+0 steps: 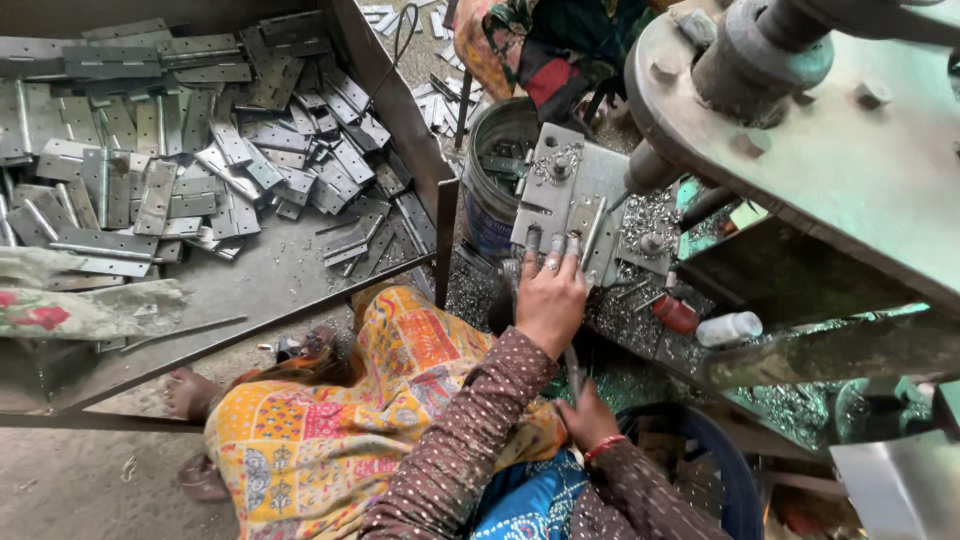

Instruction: The person sits on the floor and repeatedly picks up metal hinge pieces from a bin, places them into a drill press jig, and operates the machine to drill holes. The person then removes the processed pieces and places them into a bucket.

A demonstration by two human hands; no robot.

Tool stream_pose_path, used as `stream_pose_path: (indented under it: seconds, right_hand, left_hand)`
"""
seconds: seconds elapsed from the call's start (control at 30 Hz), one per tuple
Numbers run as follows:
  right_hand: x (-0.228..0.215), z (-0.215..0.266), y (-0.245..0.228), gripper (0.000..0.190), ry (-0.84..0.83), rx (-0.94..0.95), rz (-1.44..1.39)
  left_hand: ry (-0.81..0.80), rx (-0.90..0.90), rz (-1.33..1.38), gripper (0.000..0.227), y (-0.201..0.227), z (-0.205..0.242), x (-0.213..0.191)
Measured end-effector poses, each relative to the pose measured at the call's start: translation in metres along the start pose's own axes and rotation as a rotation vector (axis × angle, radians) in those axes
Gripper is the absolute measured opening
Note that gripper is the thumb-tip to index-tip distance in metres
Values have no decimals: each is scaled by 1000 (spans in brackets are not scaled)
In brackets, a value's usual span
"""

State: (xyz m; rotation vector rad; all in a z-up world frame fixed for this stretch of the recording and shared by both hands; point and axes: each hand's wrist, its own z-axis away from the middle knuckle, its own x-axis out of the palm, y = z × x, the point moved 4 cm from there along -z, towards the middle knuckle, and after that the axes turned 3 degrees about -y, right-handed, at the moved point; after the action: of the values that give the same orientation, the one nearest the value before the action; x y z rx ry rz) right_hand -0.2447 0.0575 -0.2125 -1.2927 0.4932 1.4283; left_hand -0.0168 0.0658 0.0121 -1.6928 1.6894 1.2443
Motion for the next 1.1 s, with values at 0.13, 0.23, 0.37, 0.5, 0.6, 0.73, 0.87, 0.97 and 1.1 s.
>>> stream_pose_path:
  seconds: [0.13, 0.23, 0.37, 0.5, 0.6, 0.73, 0.87, 0.97, 1.1]
  right_hand:
    - [-13, -1, 14, 64, -80, -33, 74]
    - [-10, 13, 2, 56, -10, -60, -201]
    - [-14, 6, -18, 69, 13, -6, -1]
    - [-32, -4, -10, 74, -95, -4, 123]
    - [-35, 7, 0, 71, -81, 4, 101]
    - [-36, 4, -14, 56, 119, -88, -91]
    - [-23, 5, -6, 66, -38, -15, 52]
    - [-28, 0, 5, 63, -67, -22, 11]
    - [-14, 5, -2, 51, 45, -27, -141]
  left_hand:
    - [-82, 32, -124, 18, 1, -24, 26]
    - [-156, 0, -82, 20, 3, -31, 38]
    - [26, -10, -90, 23, -1, -28, 29]
    - [-61, 19, -221, 30, 0, -41, 37]
    - [-247, -91, 54, 26, 1, -61, 55]
    - [-258, -55, -37, 19, -4, -69, 55]
    - [-279, -29, 4, 19, 1, -40, 48]
    - [-166, -25, 27, 20, 2, -37, 36]
    - [-74, -10, 121, 22, -6, -42, 20]
